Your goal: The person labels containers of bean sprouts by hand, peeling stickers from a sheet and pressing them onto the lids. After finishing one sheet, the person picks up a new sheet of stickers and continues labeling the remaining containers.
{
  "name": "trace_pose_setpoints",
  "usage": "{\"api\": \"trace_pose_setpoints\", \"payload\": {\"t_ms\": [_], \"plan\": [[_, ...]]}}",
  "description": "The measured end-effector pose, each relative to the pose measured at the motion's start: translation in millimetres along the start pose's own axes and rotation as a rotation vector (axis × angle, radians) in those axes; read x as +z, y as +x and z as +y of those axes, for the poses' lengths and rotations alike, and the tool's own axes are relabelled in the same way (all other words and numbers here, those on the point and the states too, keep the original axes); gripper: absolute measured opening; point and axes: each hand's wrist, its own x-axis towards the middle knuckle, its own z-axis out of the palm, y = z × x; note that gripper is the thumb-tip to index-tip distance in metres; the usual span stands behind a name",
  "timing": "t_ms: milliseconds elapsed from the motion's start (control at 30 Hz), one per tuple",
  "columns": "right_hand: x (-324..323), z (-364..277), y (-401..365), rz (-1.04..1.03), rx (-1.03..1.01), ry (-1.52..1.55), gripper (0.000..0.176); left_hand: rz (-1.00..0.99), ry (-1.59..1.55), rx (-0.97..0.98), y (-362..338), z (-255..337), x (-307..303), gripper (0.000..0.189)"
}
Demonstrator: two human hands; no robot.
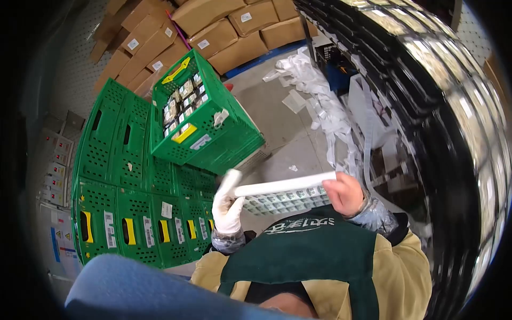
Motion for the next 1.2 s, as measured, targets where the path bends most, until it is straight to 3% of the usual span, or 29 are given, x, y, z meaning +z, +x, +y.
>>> {"api": "trace_pose_setpoints", "payload": {"t_ms": [67, 100, 133, 200, 233, 267, 333, 367, 400, 467, 500, 633, 667, 733, 800, 867, 1000, 1033, 1067, 1133, 1167, 1200], "plan": [[-14, 37, 28, -0.133, 0.429, 0.188, 0.036, -0.067, -0.128, -0.243, 36, -31, 4, 0.021], [-22, 58, 41, -0.156, 0.479, 0.184, 0.031, -0.091, -0.095, -0.262, 62, -45, 13, 0.009], [-27, 75, 50, -0.14, 0.486, 0.177, 0.031, -0.11, -0.094, -0.261, 86, -55, 21, 0.009], [-30, 111, 69, 0.071, 0.859, 0.648, 0.022, -0.156, -0.087, -0.252, 139, -79, 37, 0.01], [-36, 128, 83, 0.08, 0.902, 0.72, 0.015, -0.166, -0.068, -0.244, 165, -84, 45, 0.01], [-37, 143, 91, 0.095, 0.914, 0.71, 0.015, -0.149, 0.113, -0.123, 189, -92, 52, 0.002], [-32, 176, 106, 0.115, 0.964, 0.73, 0.015, -0.068, -0.54, -0.435, 231, -93, 74, 0.042], [-26, 191, 113, 0.165, 0.999, 0.735, 0.014, -0.098, -0.751, -0.605, 246, -77, 84, 0.048], [-21, 206, 121, 0.158, 1.004, 0.734, 0.014, -0.091, -0.754, -0.609, 263, -90, 83, 0.048], [-13, 239, 138, 0.257, 1.048, 0.769, 0.012, -0.479, -0.362, -0.336, 299, -125, 73, 0.049], [-9, 254, 147, 0.288, 1.035, 0.73, 0.009, -0.335, -0.305, -0.368, 307, -121, 79, 0.043], [0, 283, 207, 0.327, 0.965, 0.743, 0.018, -0.189, -0.313, -0.332, 379, -152, 89, 0.029], [2, 286, 218, 0.346, 0.945, 0.71, 0.018, -0.216, -0.338, -0.312, 396, -161, 88, 0.029], [6, 304, 236, 0.425, 0.938, 0.63, 0.017, -0.285, -0.306, -0.497, 439, -185, 87, 0.019], [5, 323, 255, 0.457, 0.995, 0.566, 0.014, -0.33, -0.176, -0.434, 482, -200, 92, 0.005], [4, 349, 263, 0.466, 0.994, 0.473, 0.01, -0.344, -0.426, -0.49, 515, -227, 105, 0.005], [6, 383, 297, 0.536, 1.053, 0.454, 0.007, -0.359, -0.586, -0.543, 559, -251, 121, 0.01], [5, 400, 299, 0.489, 1.025, 0.387, 0.009, -0.487, -0.641, -0.498, 576, -247, 127, 0.014], [7, 416, 303, 0.49, 1.019, 0.399, 0.009, -0.484, -0.629, -0.493, 590, -254, 128, 0.014], [3, 443, 314, 0.477, 0.974, 0.464, 0.012, -0.659, -0.414, -0.276, 617, -262, 137, 0.016], [5, 457, 323, 0.456, 0.96, 0.481, 0.015, -0.575, -0.525, -0.401, 630, -267, 140, 0.013], [8, 470, 331, 0.45, 0.938, 0.563, 0.015, -0.573, -0.512, -0.4, 644, -277, 138, 0.013]]}}
